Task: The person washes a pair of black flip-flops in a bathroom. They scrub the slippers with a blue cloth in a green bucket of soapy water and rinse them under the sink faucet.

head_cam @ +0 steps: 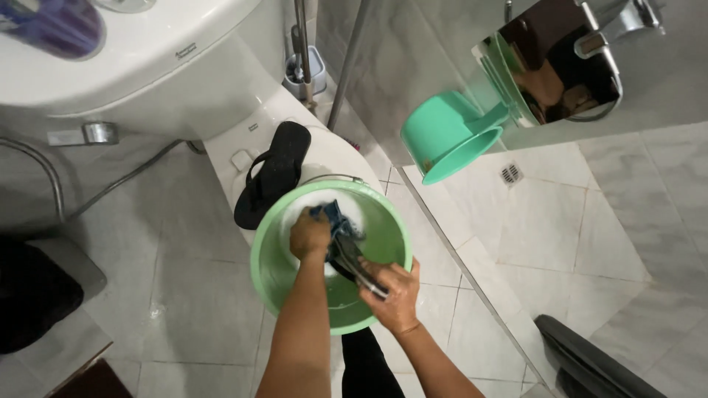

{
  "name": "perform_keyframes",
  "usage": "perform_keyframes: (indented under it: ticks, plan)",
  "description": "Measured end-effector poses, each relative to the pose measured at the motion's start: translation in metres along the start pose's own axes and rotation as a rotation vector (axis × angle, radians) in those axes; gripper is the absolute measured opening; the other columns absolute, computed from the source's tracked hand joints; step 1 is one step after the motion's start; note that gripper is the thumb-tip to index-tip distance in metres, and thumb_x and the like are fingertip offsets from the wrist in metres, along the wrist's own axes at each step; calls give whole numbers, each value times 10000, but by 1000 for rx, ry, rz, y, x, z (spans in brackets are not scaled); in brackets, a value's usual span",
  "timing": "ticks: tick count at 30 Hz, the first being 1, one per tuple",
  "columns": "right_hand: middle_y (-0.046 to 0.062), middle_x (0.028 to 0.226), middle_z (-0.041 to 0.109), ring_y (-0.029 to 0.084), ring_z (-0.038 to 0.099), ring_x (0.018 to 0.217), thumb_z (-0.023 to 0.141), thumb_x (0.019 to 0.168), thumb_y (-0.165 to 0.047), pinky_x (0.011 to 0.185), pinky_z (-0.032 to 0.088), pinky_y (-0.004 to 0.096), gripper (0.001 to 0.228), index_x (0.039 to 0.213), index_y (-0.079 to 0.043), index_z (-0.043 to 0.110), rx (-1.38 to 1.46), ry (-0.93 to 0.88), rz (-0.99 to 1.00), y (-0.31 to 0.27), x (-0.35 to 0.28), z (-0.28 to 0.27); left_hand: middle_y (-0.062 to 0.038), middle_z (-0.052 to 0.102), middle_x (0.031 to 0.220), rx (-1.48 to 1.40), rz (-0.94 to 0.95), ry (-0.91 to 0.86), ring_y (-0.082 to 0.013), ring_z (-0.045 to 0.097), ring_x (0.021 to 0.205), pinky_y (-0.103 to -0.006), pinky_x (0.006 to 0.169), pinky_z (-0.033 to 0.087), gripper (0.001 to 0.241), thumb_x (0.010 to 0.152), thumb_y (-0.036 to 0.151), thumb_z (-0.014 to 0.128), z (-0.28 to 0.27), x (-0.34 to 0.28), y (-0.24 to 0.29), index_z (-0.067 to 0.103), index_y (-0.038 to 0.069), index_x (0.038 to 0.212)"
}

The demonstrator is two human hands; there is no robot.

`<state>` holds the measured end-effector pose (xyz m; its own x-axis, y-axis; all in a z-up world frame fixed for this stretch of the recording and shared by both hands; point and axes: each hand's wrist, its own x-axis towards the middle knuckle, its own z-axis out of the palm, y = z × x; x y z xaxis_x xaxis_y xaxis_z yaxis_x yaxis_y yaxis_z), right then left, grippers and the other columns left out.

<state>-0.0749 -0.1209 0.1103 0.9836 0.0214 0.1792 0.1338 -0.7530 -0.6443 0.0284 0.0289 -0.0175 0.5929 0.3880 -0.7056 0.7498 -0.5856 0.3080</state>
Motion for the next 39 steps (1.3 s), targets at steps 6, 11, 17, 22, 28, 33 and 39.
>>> perform_keyframes:
  ticks: [6, 11, 17, 22, 28, 33, 39]
  plan:
    - [-94, 983, 823, 93, 715, 960, 893, 593, -140, 1240, 158, 583, 399, 967, -214, 775, 111, -6, -22, -13, -20, -21, -161, 705, 1177, -781, -436, -164, -289, 650, 908, -428, 759, 548, 557, 971, 430, 544, 72, 117, -109, 649, 19, 1331]
    - [-31, 1038, 819, 129, 699, 946, 873, 644, -146, 1140, 334, 496, 392, 1019, -145, 760, 143, -3, -77, -33, -33, -51, -155, 703, 1155, -827, -310, -236, -284, 666, 887, -416, 717, 557, 401, 1015, 312, 503, 22, 65, -87, 666, 76, 1297]
    - [44, 1074, 803, 190, 742, 937, 820, 671, -35, 914, 575, 371, 356, 999, -107, 701, 266, 54, -140, -32, -52, -69, -98, 708, 1294, -428, -7, -135, -371, 657, 1129, -446, 958, 518, 493, 961, 493, 481, 42, 93, -109, 698, 207, 1298]
    - [91, 878, 786, 253, 795, 973, 783, 695, 1, 830, 681, 347, 319, 995, -53, 686, 478, 172, -85, -39, -52, -90, -92, 673, 1263, -653, -138, -368, -225, 648, 950, -381, 743, 512, 539, 1019, 428, 476, -44, -4, -70, 597, 95, 1426]
    - [226, 1050, 759, 402, 745, 1104, 756, 797, -43, 946, 640, 510, 237, 1015, -38, 663, 771, 112, 199, -15, -66, -77, -248, 667, 1321, -1374, -142, -758, -364, 655, 1152, -589, 969, 534, 677, 1024, 528, 394, -92, -53, -63, 573, 14, 1427]
    - [138, 1417, 650, 357, 634, 1310, 812, 779, 0, 1140, 518, 531, 522, 1214, -233, 644, 694, -249, 90, 2, -98, -38, -55, 657, 729, -1095, -58, -601, -125, 551, 479, -227, 309, 373, 502, 808, 501, 789, -109, -34, -50, 716, 41, 997]
    - [238, 1592, 398, 425, 350, 1521, 824, 869, -154, 1242, 287, 628, 721, 1441, -159, 384, 682, -439, -15, -47, -97, -59, -86, 671, 854, -1154, -14, -372, -191, 608, 693, -287, 595, 478, 301, 795, 211, 762, -121, -74, -19, 721, 13, 1017]
